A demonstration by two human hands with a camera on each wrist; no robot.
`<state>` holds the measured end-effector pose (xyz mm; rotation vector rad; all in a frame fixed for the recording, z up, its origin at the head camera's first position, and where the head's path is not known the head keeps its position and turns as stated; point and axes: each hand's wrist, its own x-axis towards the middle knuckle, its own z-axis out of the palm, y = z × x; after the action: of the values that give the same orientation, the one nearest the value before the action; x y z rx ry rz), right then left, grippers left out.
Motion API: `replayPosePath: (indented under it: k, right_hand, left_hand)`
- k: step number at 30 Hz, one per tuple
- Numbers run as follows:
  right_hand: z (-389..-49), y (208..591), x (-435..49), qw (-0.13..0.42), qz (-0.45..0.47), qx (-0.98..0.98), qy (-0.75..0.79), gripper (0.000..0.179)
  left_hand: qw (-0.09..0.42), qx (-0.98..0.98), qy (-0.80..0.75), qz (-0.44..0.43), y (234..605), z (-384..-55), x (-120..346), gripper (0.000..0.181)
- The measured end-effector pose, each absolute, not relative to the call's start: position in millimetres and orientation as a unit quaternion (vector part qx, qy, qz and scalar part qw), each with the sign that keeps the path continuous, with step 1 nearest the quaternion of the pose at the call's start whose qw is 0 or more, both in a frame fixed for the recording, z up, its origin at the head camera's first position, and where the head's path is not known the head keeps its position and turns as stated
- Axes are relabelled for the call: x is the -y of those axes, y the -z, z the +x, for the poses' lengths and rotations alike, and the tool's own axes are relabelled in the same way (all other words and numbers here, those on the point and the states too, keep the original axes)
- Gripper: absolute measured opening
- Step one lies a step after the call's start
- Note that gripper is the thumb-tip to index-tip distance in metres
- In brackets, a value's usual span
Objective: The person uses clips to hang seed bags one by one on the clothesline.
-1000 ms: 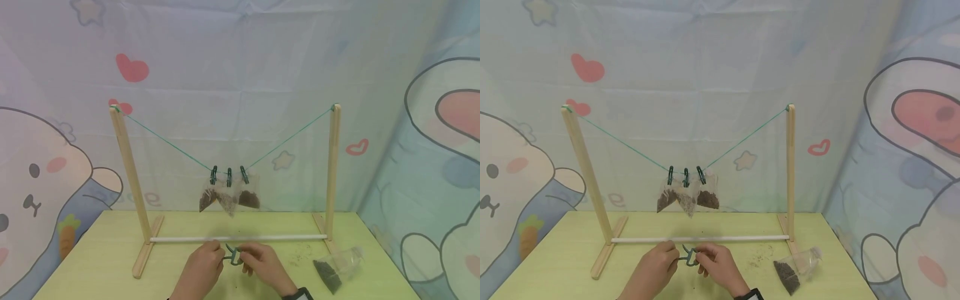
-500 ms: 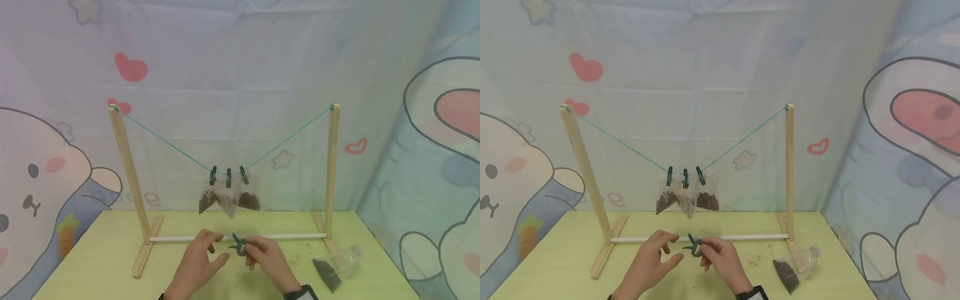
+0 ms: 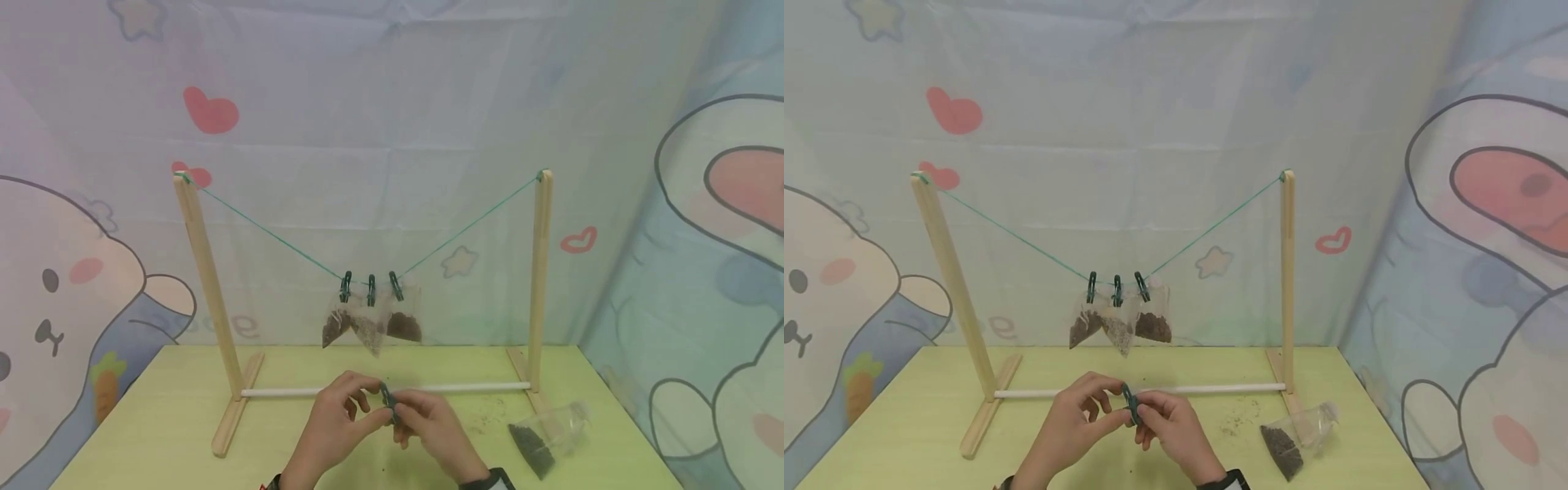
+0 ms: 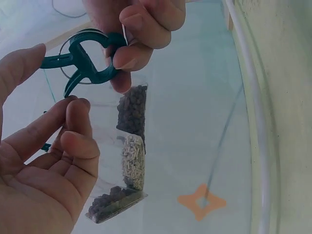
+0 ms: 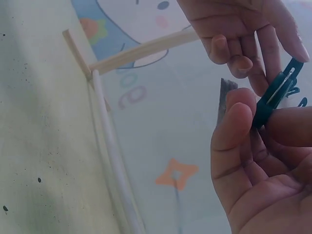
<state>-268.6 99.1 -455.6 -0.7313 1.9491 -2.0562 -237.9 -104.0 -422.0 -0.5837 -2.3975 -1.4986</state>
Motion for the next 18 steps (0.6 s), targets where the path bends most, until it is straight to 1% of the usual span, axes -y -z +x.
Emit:
replayPosePath:
  k: [6,9,11,15,18]
  right_hand:
    - [-268,457,-100,0.122,-0.253,-0.668,0.689,0.042]
    - [-269,457,-103,0.109,-0.248,-0.697,0.664,0.039]
    - [-269,457,-105,0.09,-0.251,-0.724,0.637,0.036]
    - [-271,457,-117,0.033,-0.255,-0.782,0.568,0.032]
    - [-272,457,-130,-0.017,-0.23,-0.82,0.524,0.028]
  left_hand:
    - [0.139,0.808,0.537,-0.197,427,-241,101,0.023]
    - [0.152,0.802,0.541,-0.2,430,-241,98,0.021]
    - [0.16,0.801,0.54,-0.201,430,-242,96,0.02]
    - [0.169,0.805,0.532,-0.202,432,-241,94,0.019]
    - [0.175,0.81,0.526,-0.194,432,-242,94,0.016]
